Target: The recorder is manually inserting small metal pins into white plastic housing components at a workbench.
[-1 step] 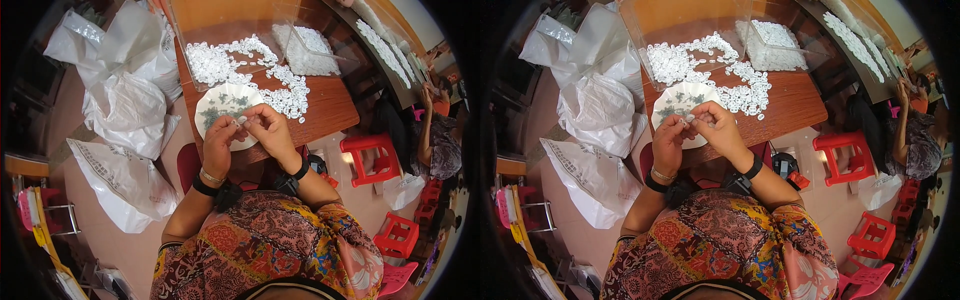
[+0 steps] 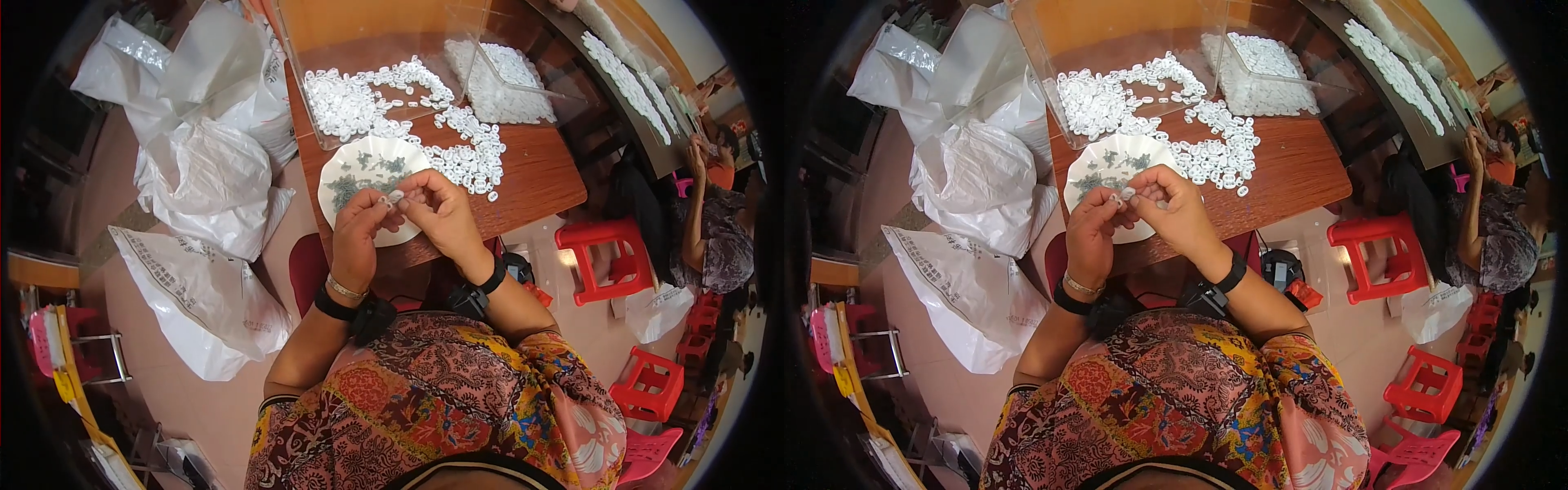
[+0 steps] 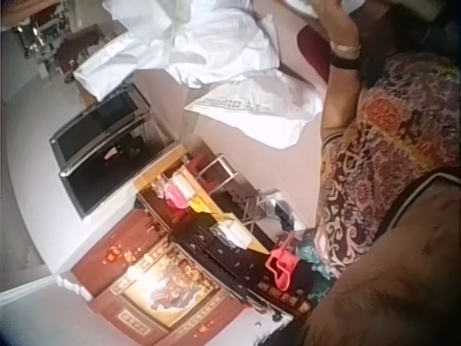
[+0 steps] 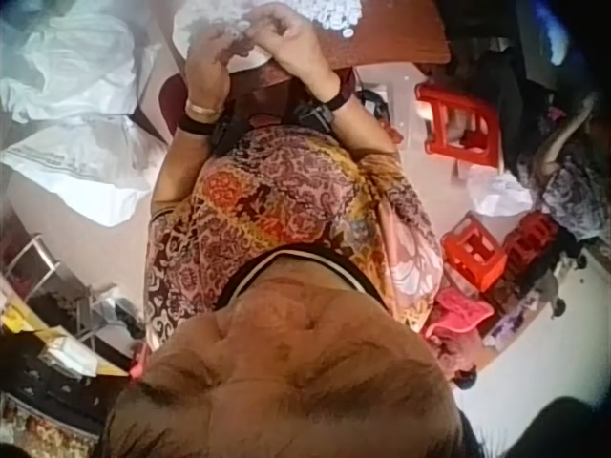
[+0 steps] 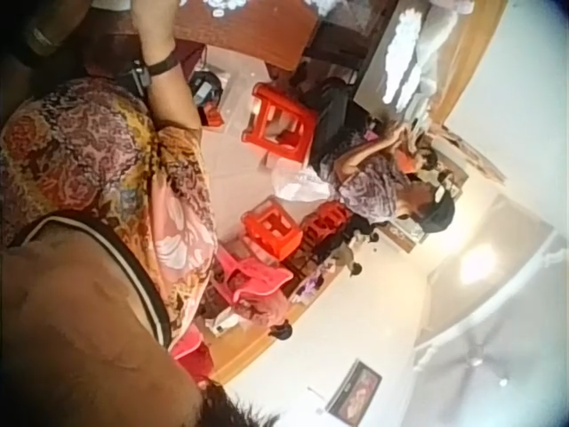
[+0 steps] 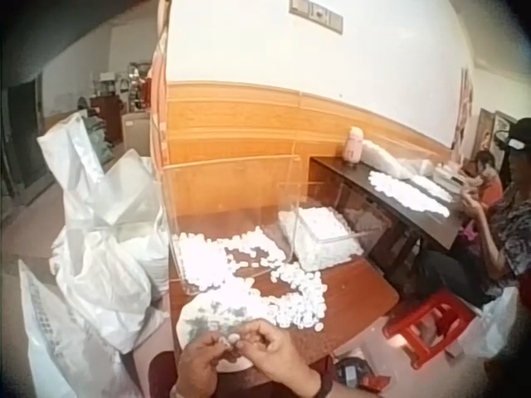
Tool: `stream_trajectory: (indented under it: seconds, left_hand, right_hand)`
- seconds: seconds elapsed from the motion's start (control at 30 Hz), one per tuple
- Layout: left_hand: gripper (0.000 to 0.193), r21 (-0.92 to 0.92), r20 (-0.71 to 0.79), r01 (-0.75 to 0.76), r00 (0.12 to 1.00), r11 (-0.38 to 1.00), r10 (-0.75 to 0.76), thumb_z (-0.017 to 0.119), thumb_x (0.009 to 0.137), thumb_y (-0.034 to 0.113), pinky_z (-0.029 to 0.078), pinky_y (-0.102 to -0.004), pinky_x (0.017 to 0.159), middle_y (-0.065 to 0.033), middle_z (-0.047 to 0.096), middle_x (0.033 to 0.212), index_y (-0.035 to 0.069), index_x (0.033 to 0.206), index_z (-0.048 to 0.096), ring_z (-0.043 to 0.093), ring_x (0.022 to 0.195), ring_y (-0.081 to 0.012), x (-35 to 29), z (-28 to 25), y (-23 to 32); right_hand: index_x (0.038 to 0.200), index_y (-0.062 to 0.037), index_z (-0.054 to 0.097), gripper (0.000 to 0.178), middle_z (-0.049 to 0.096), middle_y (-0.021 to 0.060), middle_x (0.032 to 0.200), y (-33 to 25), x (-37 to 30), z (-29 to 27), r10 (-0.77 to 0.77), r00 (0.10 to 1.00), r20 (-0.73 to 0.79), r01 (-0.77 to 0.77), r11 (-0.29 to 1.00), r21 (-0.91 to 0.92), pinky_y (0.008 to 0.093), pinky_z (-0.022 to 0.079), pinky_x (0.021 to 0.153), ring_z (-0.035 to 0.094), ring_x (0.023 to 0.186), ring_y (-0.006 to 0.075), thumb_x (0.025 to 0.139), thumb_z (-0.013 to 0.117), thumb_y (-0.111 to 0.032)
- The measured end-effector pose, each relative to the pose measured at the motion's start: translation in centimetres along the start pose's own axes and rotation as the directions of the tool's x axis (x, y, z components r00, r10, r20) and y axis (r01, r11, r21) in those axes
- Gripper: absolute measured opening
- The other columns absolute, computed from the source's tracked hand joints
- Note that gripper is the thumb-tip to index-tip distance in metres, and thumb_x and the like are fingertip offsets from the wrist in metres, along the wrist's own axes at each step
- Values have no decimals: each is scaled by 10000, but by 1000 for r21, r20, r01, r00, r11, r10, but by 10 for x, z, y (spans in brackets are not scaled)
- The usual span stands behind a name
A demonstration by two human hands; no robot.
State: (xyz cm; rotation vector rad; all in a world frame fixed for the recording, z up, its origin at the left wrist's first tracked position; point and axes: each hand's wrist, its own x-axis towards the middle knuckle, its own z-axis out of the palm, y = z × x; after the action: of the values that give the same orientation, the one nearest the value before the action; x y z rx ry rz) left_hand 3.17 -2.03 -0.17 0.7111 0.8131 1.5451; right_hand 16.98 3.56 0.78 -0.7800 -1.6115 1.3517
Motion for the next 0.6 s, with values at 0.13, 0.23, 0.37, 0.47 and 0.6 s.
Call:
stream_trajectory:
  seconds: [0.13, 0.23, 0.37, 0.47, 0.6]
  left_hand:
    - [156, 166, 11, -22, 1000, 986, 21, 478, 906, 131, 424, -221, 663, -32, 604, 768, 20, 855, 574, 547, 698, -83, -1, -1, 2]
    - [160, 165, 5, -20, 1000, 986, 19, 478, 910, 135, 427, -224, 661, -31, 605, 770, 21, 850, 574, 550, 700, -86, -1, -2, 1]
    - [157, 154, -13, -13, 1000, 988, 16, 452, 910, 125, 438, -245, 659, -74, 615, 791, 17, 877, 562, 567, 700, -126, -1, 0, 1]
    - [147, 92, -1, 12, 1000, 996, -12, 456, 909, 129, 437, -253, 652, -78, 622, 800, 24, 875, 554, 571, 705, -131, -1, 1, -1]
    - [145, 91, -62, 56, 997, 994, -50, 462, 913, 146, 418, -238, 592, -49, 580, 742, 35, 865, 543, 547, 640, -126, -2, 3, -3]
  right_hand:
    - [917, 7, 595, 117, 631, 19, 785, -8, 1, -3, 16, 1000, 25, -16, 1000, -8, 202, 461, 612, 559, 690, 43, 828, 648, -47]
    - [928, -3, 593, 90, 609, -9, 811, -14, 1, -7, 102, 990, 99, -100, 995, -27, 178, 439, 651, 543, 720, 32, 846, 624, -19]
    - [939, 8, 603, 92, 630, 18, 822, -5, 3, -16, 165, 981, 105, -164, 986, -17, 192, 467, 666, 579, 739, 52, 853, 622, -18]
    - [964, 11, 613, 109, 650, 43, 837, -5, 4, -23, 196, 974, 109, -214, 960, 182, 207, 492, 679, 611, 746, 76, 860, 618, -18]
    - [988, 17, 624, 133, 667, 65, 849, -7, 7, -26, 229, 972, 61, -237, 923, 302, 219, 514, 686, 636, 736, 103, 861, 619, -25]
